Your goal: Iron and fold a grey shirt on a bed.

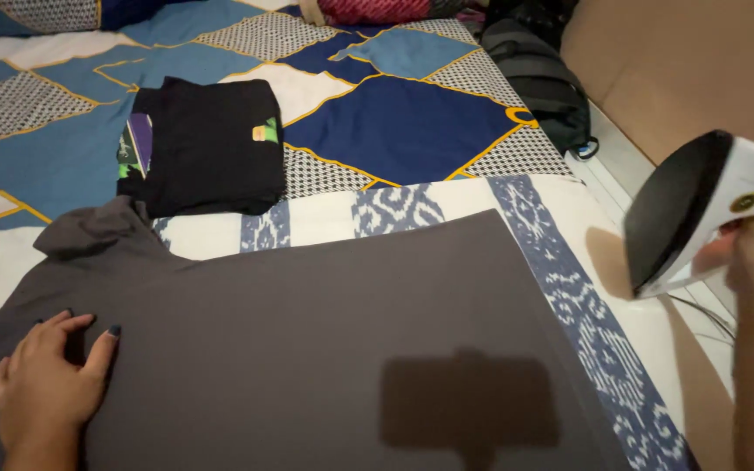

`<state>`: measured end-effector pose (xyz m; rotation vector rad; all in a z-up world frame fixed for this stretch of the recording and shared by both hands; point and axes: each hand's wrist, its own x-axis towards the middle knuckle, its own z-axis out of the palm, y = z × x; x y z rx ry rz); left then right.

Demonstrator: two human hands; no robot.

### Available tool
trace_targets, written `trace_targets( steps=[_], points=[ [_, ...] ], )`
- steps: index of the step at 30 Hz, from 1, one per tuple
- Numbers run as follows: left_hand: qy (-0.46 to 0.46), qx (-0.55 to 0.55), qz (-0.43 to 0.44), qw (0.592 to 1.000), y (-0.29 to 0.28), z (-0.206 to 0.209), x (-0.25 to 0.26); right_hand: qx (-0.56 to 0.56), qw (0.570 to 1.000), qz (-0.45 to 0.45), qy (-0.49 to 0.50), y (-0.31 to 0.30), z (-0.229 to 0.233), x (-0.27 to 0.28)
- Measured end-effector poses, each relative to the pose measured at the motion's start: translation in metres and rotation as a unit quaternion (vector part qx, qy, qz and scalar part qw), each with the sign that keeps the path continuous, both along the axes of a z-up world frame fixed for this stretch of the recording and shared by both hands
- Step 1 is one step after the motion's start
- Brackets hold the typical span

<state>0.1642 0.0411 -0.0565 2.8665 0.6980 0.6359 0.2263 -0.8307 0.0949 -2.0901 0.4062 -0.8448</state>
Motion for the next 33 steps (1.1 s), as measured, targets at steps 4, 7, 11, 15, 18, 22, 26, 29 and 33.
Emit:
trace_targets(
  steps=[4, 7, 11, 15, 18, 22, 26, 29, 33],
  points=[
    [-0.007, 0.006, -0.012, 1.000, -0.007, 0.008, -0.003, 0.109, 0.994, -0.026, -0.011, 0.044, -0.048, 0.002],
    [-0.001, -0.007, -0.010, 1.000, -0.004, 0.006, -0.001, 0.187, 0.981, -0.043, -0.021, 0.059, -0.082, 0.016],
    [-0.024, 0.014, -0.030, 0.999, -0.004, 0.003, -0.005, 0.287, 0.952, -0.024, -0.106, 0.055, -0.114, 0.032],
    [0.001, 0.015, 0.000, 1.000, -0.007, 0.006, -0.001, 0.454, 0.845, 0.134, -0.248, 0.096, -0.073, 0.009],
    [-0.015, -0.003, -0.018, 1.000, -0.009, 0.008, -0.003, 0.353, 0.915, 0.119, -0.151, 0.054, -0.105, 0.023],
    [0.003, 0.043, 0.004, 0.999, 0.000, -0.003, 0.004, 0.310, 0.928, 0.150, -0.140, 0.045, -0.108, 0.018],
    [-0.010, 0.019, -0.011, 1.000, -0.004, 0.001, -0.001, 0.303, 0.929, 0.163, -0.136, 0.052, -0.101, -0.002],
    [-0.013, -0.009, -0.024, 1.000, -0.015, 0.018, -0.008, 0.289, 0.944, 0.124, -0.104, 0.055, -0.096, -0.015],
    [-0.002, -0.033, -0.016, 0.999, -0.022, 0.029, -0.007, 0.269, 0.948, 0.122, -0.117, 0.057, -0.097, -0.030]
  ],
)
